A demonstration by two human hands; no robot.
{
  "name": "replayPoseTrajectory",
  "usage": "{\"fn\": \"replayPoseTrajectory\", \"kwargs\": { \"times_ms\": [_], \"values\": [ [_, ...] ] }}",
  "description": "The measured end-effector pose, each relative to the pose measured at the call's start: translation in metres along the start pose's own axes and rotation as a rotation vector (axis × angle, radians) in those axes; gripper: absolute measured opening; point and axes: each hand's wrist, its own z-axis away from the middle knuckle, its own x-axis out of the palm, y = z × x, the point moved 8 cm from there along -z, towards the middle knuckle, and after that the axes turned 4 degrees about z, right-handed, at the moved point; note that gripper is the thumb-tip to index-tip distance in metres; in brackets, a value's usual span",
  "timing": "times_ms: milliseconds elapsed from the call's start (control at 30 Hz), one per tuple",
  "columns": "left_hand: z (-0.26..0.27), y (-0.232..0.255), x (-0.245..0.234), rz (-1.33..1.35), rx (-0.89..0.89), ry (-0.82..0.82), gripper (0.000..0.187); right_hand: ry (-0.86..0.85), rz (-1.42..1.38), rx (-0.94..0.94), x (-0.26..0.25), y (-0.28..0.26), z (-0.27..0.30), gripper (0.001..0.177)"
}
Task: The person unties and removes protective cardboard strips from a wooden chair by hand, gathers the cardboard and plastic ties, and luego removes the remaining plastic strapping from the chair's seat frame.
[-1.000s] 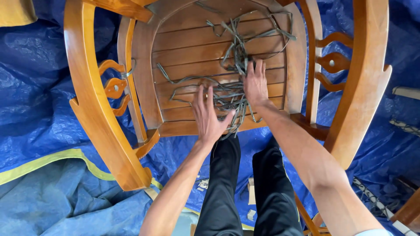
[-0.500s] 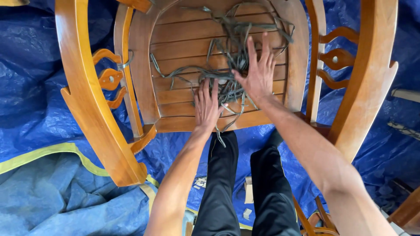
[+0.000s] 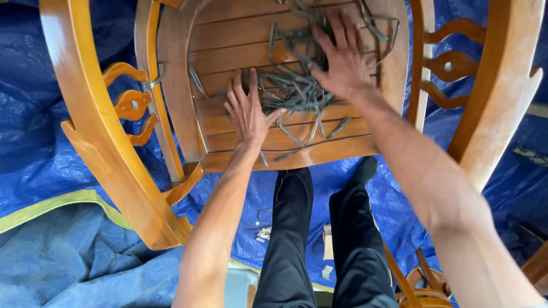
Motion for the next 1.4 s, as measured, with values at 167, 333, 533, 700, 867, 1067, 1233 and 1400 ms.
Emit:
{"fn": "replayPoseTrajectory", "kwargs": {
  "times_ms": [167, 333, 533, 700, 867, 1067, 1233, 1400],
  "values": [
    [0.01, 0.022, 0.029, 0.176, -0.155, -0.05, 0.105, 0.144, -0.209, 0.035, 0.011, -0.049, 0.055, 0.084],
    [0.018, 0.021, 0.106, 0.568, -0.338, 0.108, 0.038, 0.239, -0.545, 0.102, 0.017, -0.075, 0.072, 0.082],
    [0.006, 0.024, 0.135, 1.623, -0.585, -0.058, 0.024, 0.219, -1.012, 0.377, 0.002, -0.066, 0.071, 0.07],
    [-0.016, 0.032, 0.06, 0.994, -0.242, -0.035, 0.039, 0.224, -0.983, 0.422, 0.002, -0.049, 0.078, 0.068],
    [-0.009, 0.021, 0.007, 0.571, -0.177, -0.02, 0.101, 0.362, -0.816, 0.332, -0.027, -0.044, 0.113, 0.083],
    [0.043, 0.029, -0.079, 0.238, -0.048, 0.063, 0.105, 0.551, -0.719, 0.355, -0.027, -0.037, 0.182, 0.065],
    [0.135, 0.041, -0.058, 0.501, -0.297, 0.081, 0.025, 0.491, -0.821, 0.642, 0.018, -0.021, 0.244, 0.025],
    [0.172, 0.105, 0.001, 0.358, -0.054, -0.039, 0.037, 0.4, -0.532, 0.193, 0.024, -0.046, 0.245, 0.02]
  ]
}}
